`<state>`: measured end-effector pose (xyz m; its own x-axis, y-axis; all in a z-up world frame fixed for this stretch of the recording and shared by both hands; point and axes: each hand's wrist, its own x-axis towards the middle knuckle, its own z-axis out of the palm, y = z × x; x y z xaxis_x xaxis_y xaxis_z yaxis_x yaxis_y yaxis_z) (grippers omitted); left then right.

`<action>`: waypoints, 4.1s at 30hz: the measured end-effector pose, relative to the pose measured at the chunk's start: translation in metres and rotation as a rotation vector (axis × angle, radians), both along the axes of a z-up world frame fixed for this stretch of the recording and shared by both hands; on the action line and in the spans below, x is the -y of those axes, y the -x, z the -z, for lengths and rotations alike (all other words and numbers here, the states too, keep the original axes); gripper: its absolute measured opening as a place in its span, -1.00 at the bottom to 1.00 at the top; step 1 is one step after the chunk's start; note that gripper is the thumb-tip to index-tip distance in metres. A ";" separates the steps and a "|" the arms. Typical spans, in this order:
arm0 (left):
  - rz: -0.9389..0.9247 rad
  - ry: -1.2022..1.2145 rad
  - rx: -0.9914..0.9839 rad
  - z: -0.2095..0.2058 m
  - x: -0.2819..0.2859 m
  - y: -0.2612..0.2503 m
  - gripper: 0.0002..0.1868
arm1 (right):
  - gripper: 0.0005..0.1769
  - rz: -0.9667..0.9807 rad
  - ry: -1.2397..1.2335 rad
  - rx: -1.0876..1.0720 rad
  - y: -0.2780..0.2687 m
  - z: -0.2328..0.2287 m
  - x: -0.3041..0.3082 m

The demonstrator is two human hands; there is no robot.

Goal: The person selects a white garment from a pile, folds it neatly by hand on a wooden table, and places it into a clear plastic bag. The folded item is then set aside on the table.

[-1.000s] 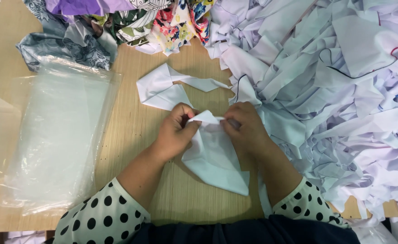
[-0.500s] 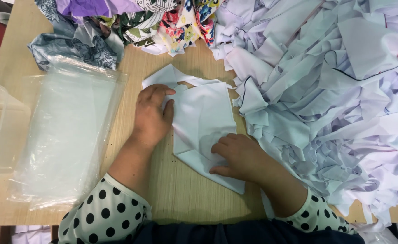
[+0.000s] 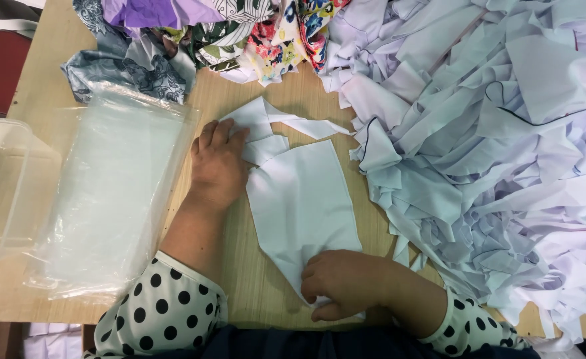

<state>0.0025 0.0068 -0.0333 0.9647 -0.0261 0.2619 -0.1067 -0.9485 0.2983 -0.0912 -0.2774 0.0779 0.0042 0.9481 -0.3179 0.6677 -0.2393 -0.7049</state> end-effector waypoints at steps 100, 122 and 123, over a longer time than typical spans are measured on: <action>0.473 0.233 -0.146 -0.059 0.067 -0.001 -0.76 | -0.78 0.892 -0.091 0.603 -0.098 0.020 0.032; 0.511 0.159 -0.300 -0.068 0.072 0.007 -0.45 | -0.83 0.959 -0.288 0.756 -0.092 0.026 0.049; 0.512 0.145 -0.303 -0.069 0.072 0.008 -0.43 | -0.80 0.929 -0.258 0.536 -0.077 0.016 0.049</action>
